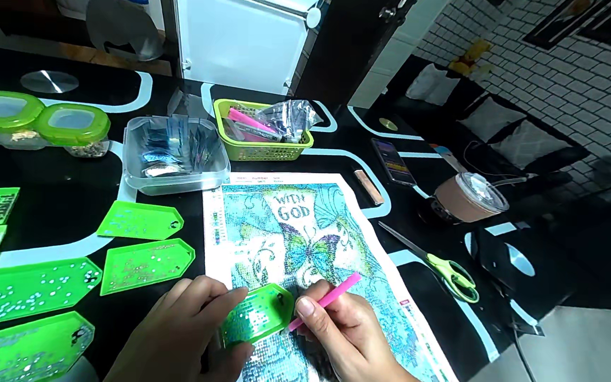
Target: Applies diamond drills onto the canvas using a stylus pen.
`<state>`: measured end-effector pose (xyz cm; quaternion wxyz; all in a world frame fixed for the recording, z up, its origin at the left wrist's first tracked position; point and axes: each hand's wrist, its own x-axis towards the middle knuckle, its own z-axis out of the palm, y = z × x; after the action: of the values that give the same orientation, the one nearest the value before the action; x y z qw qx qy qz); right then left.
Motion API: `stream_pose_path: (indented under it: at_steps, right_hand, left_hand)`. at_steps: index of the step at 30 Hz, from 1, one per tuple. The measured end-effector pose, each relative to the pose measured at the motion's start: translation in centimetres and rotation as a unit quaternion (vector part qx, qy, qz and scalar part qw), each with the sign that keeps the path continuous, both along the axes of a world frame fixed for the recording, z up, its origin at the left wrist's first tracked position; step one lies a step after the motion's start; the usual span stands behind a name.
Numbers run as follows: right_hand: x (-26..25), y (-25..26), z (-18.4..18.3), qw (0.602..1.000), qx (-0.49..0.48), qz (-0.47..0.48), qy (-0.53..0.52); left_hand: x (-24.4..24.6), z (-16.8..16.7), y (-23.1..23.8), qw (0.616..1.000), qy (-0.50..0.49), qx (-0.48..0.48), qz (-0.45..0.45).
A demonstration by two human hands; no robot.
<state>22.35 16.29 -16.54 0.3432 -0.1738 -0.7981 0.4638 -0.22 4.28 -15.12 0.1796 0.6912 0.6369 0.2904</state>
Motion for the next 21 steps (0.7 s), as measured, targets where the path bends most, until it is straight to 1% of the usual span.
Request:
stream_pose_path:
  at_steps: [3, 7, 9, 11, 13, 15, 21]
  right_hand:
    - [0.0, -0.1, 0.1, 0.999, 0.034, -0.006, -0.014]
    - [-0.1, -0.7, 0.8, 0.99, 0.133, -0.013, -0.055]
    - [-0.1, -0.8, 1.2, 0.986, 0.154, -0.004, -0.07]
    - [0.0, -0.5, 1.2, 0.989, 0.128, 0.001, -0.067]
    - [0.1, -0.1, 0.8, 0.997, 0.074, 0.0, -0.036]
    - [0.0, 0.0, 0.6, 0.999, 0.042, -0.006, -0.007]
    - [-0.1, -0.1, 0.1, 0.999, 0.036, 0.005, -0.007]
  left_hand:
    - [0.0, -0.1, 0.0, 1.0, 0.004, 0.005, 0.001]
    - [0.0, -0.3, 0.0, 1.0, 0.006, 0.016, 0.002]
    - [0.0, -0.4, 0.0, 1.0, 0.01, 0.019, 0.003]
    - [0.0, -0.3, 0.0, 1.0, 0.009, 0.015, 0.004]
    - [0.0, -0.2, 0.0, 1.0, 0.004, 0.007, 0.003]
    - [0.0, -0.2, 0.0, 1.0, 0.001, 0.004, 0.003]
    - [0.0, -0.1, 0.1, 1.0, 0.002, -0.001, 0.001]
